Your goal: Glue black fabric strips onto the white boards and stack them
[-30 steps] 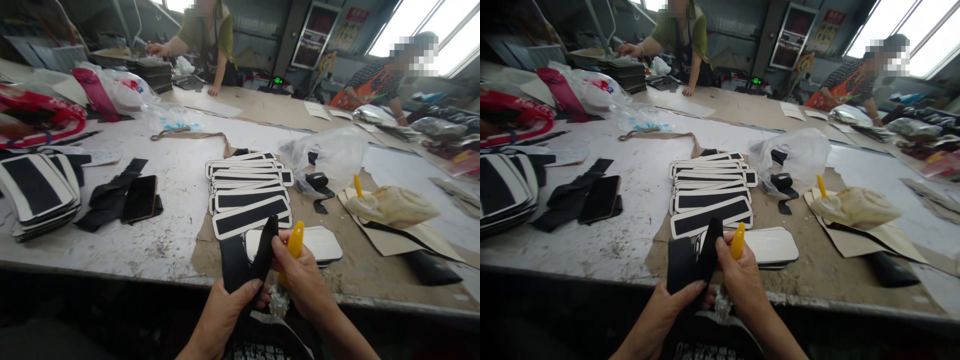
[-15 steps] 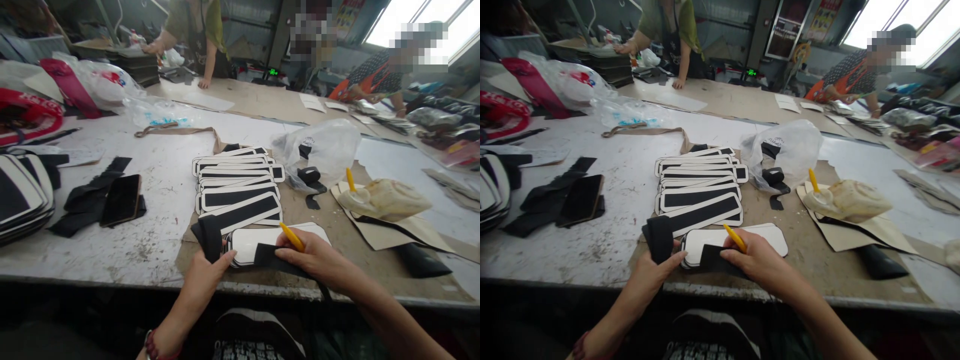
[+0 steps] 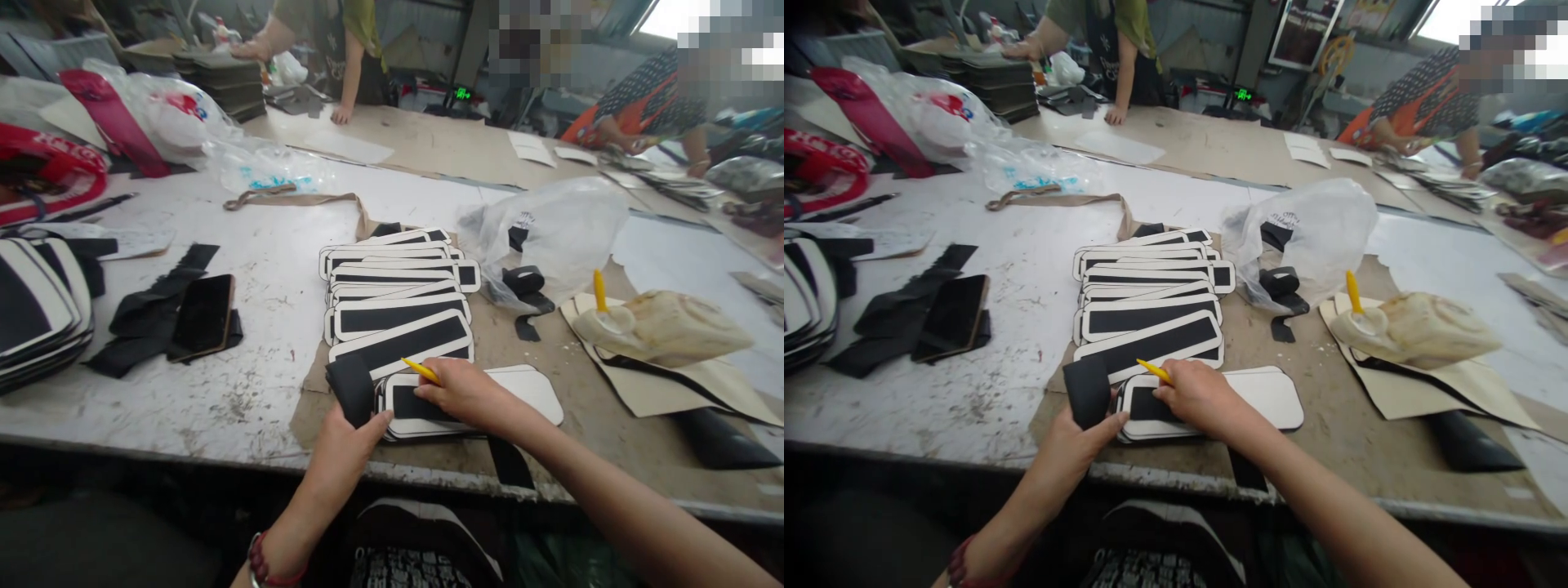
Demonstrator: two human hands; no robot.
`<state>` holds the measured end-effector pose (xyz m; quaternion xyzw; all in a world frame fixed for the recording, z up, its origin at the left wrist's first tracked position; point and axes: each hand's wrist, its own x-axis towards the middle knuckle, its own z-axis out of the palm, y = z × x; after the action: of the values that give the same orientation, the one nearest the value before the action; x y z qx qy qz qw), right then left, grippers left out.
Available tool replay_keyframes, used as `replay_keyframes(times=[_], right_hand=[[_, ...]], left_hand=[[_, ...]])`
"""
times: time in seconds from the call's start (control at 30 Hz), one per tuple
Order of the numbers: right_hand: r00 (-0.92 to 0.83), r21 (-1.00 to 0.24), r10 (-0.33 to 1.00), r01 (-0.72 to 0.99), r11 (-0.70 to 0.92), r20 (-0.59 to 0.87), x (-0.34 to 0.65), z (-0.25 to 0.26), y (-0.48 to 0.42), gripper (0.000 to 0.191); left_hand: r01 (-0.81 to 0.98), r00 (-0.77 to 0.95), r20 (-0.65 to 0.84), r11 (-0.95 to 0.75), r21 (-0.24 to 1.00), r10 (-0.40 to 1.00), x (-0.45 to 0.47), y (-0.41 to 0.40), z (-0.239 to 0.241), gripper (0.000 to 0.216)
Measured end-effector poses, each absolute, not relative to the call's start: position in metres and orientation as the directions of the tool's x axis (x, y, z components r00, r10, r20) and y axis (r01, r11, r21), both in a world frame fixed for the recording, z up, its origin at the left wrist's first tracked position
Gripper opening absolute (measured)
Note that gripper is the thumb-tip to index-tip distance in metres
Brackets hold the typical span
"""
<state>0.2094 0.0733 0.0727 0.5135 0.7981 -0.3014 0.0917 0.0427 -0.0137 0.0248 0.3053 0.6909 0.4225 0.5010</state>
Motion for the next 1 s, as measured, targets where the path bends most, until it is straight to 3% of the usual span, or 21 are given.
replay_keyframes(times=[0.17,0.37,0.7,0.83,1.0], right_hand=[[-0.445,-0.341,0.758,0.888,0.307,-0.476,0.207,0.074,0.073,0.017],[-0.425,-0.300,0.762,0.902,0.310,-0.489,0.205,0.077,0.073,0.019],[-0.496,-0.309,0.747,0.866,0.392,-0.442,0.226,0.091,0.065,0.023],[-0.354,-0.209,0.764,0.935,0.285,-0.539,0.281,0.109,0.056,0.020],[-0.178,-0.269,0.848,0.962,0.044,-0.500,0.337,0.120,0.049,0.025]], left_hand=[[-0.012,-0.311,-0.452,0.472,0.882,0.836,0.040,-0.022,0.034,0.040],[0.092,-0.201,-0.372,0.396,0.914,0.906,0.037,-0.025,0.045,0.043],[0.544,-0.054,-0.203,0.199,0.815,0.978,0.032,-0.020,0.021,0.042],[0.552,-0.044,-0.161,0.158,0.819,0.986,0.031,-0.021,0.017,0.047],[0.570,-0.074,-0.142,0.159,0.806,0.987,0.028,-0.023,0.009,0.043]])
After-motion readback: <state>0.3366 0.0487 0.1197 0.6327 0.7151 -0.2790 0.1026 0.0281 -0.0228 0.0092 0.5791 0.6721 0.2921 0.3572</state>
